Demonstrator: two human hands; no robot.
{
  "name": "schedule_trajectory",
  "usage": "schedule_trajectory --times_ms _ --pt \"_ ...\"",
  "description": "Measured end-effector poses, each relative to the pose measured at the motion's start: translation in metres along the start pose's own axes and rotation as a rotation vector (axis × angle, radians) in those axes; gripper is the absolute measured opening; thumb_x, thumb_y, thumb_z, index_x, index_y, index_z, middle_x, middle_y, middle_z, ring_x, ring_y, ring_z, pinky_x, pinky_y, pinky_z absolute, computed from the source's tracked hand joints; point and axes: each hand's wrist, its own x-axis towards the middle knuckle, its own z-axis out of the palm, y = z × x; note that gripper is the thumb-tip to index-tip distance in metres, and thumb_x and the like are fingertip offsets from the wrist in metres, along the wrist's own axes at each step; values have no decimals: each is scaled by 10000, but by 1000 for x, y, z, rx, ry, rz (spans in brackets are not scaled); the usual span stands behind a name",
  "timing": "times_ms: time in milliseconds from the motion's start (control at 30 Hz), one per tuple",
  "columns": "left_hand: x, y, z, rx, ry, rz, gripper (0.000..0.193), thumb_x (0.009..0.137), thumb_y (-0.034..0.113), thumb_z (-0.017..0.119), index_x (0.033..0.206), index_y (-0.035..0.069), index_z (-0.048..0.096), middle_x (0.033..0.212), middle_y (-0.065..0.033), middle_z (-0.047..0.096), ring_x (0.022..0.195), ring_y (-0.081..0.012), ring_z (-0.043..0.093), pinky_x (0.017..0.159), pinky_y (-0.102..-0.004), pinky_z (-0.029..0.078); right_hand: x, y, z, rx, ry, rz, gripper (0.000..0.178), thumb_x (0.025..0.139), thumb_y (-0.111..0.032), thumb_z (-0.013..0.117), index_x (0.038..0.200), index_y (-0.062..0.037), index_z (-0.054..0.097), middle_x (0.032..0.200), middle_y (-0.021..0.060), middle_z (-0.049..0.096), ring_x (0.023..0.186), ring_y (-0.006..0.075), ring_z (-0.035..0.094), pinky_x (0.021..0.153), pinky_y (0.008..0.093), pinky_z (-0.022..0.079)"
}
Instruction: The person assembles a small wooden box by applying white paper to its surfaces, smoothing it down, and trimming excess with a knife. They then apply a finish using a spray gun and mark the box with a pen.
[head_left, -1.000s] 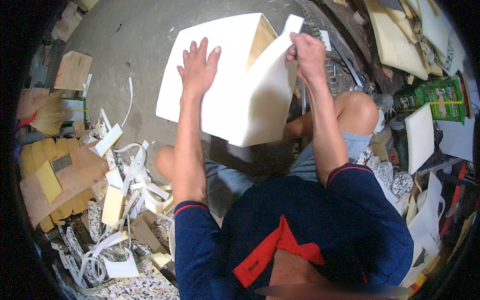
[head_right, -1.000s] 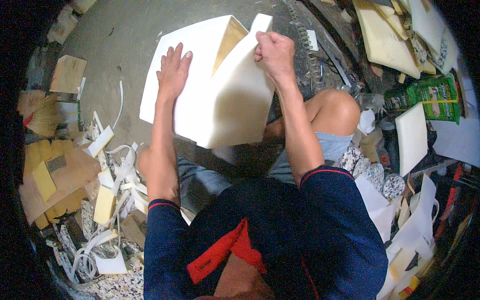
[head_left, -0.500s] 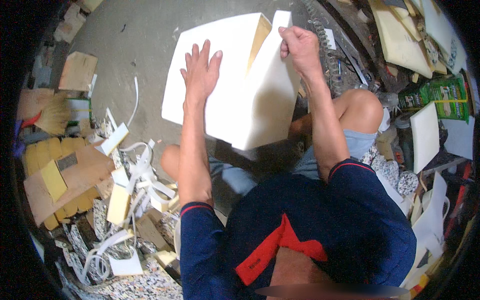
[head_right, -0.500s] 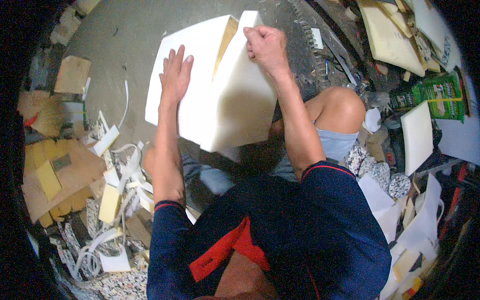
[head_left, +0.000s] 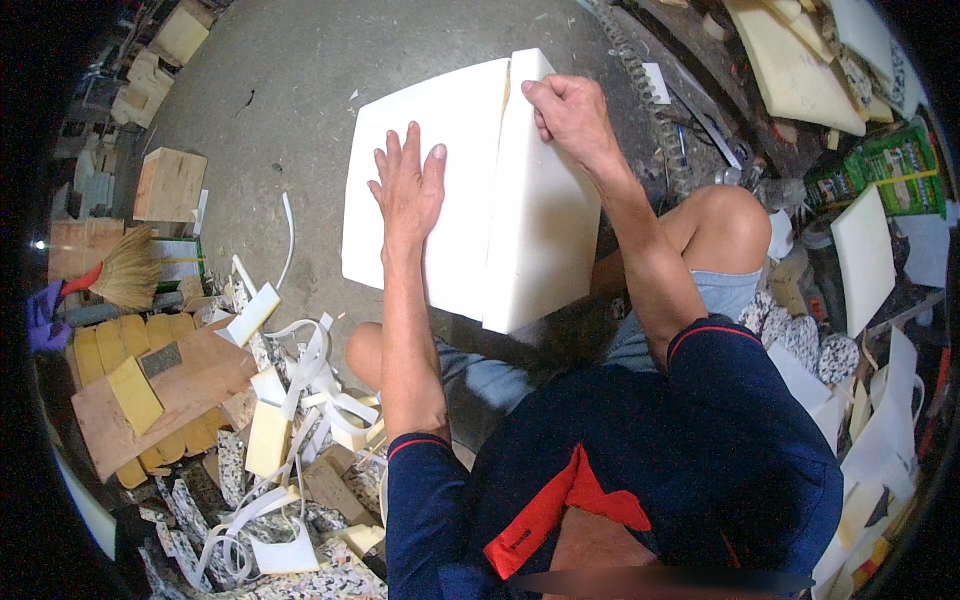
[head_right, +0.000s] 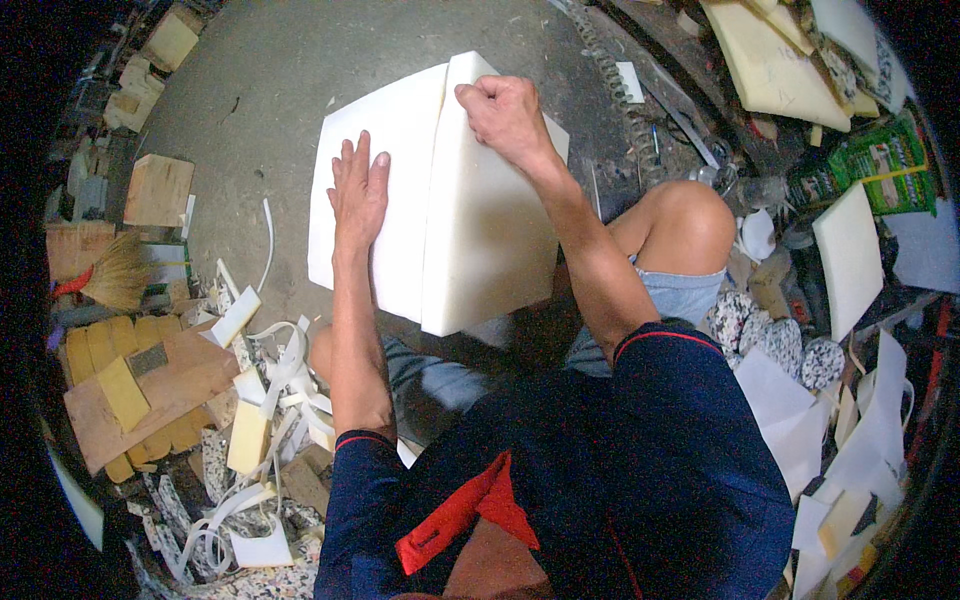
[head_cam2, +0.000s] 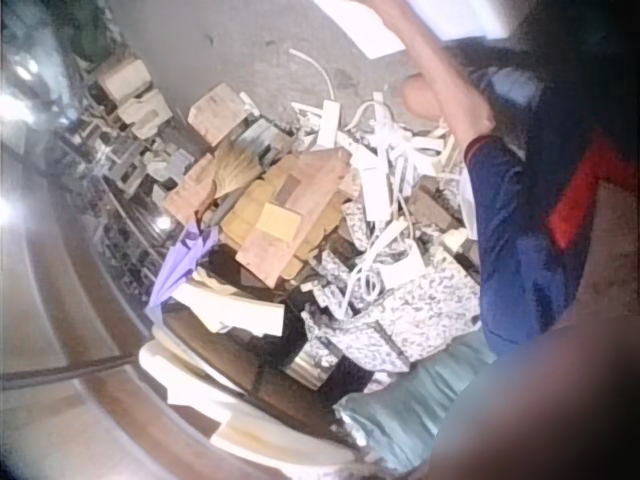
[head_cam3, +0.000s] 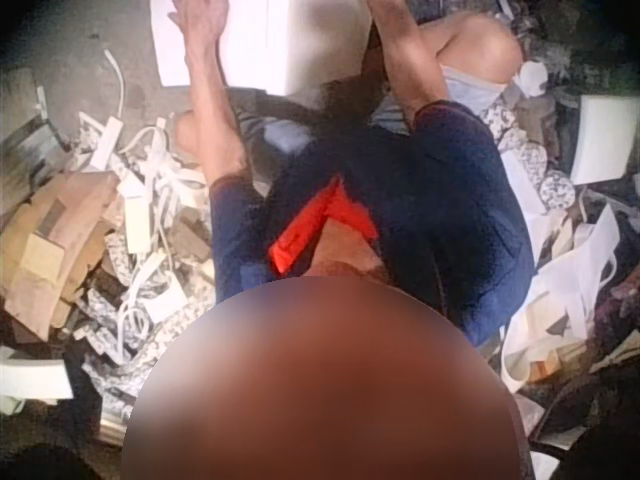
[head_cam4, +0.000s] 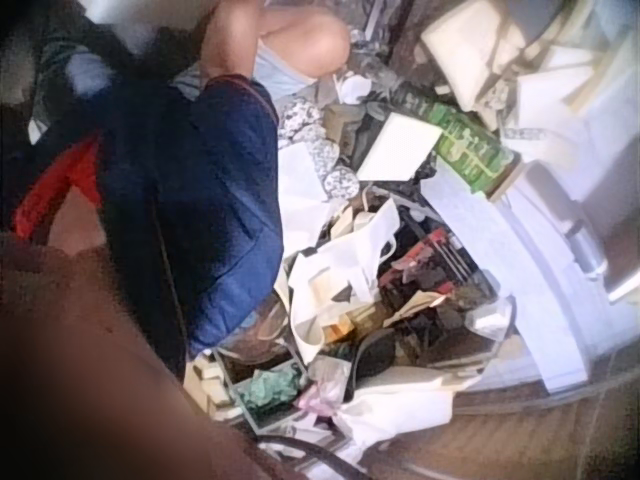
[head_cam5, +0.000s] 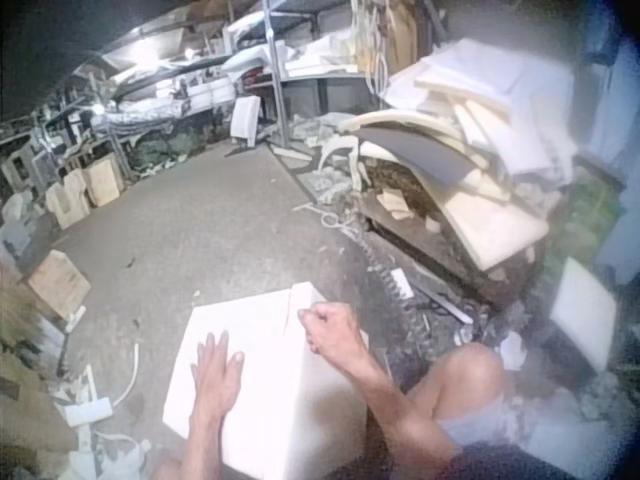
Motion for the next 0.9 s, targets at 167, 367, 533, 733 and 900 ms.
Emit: schedule_trajectory --times_ms 167,367,533,733,900 --pt "-1 2 -1 4 -2 7 775 976 663 399 1585 183 371 1666 -196 218 1552 -426 107 1217 -664 58 0 -1 0 -28 -7 -1 396 971 -259 637 649 -29 621 553 -2 557 503 73 504 489 278 405" --pt "0 1 0 7 -1 24 761 991 645 387 1590 178 356 1672 -195 201 1553 -428 97 1218 -661 49 5 4 1 -21 -30 -40 400 967 -260 631 645 -24 612 551 -3 550 505 77 497 494 281 391" --pt "2 0 1 25 3 22 761 993 640 388 1590 169 355 1669 -199 208 1553 -430 98 1216 -665 53 11 8 7 -156 50 -196 423 926 -296 670 653 24 625 515 65 539 507 118 498 501 338 438" --pt "8 2 3 11 -3 30 771 984 646 402 1586 166 364 1662 -200 231 1552 -432 104 1219 -658 56 -4 -1 0 -31 81 -24 464 979 -393 624 738 3 645 547 63 558 527 136 518 528 342 446" --pt "8 4 10 -13 9 44 757 983 640 405 1579 173 383 1661 -196 237 1552 -429 108 1223 -648 55 -62 -10 -7 -214 -27 204 621 941 -497 660 583 7 602 504 139 551 470 182 562 516 372 483"
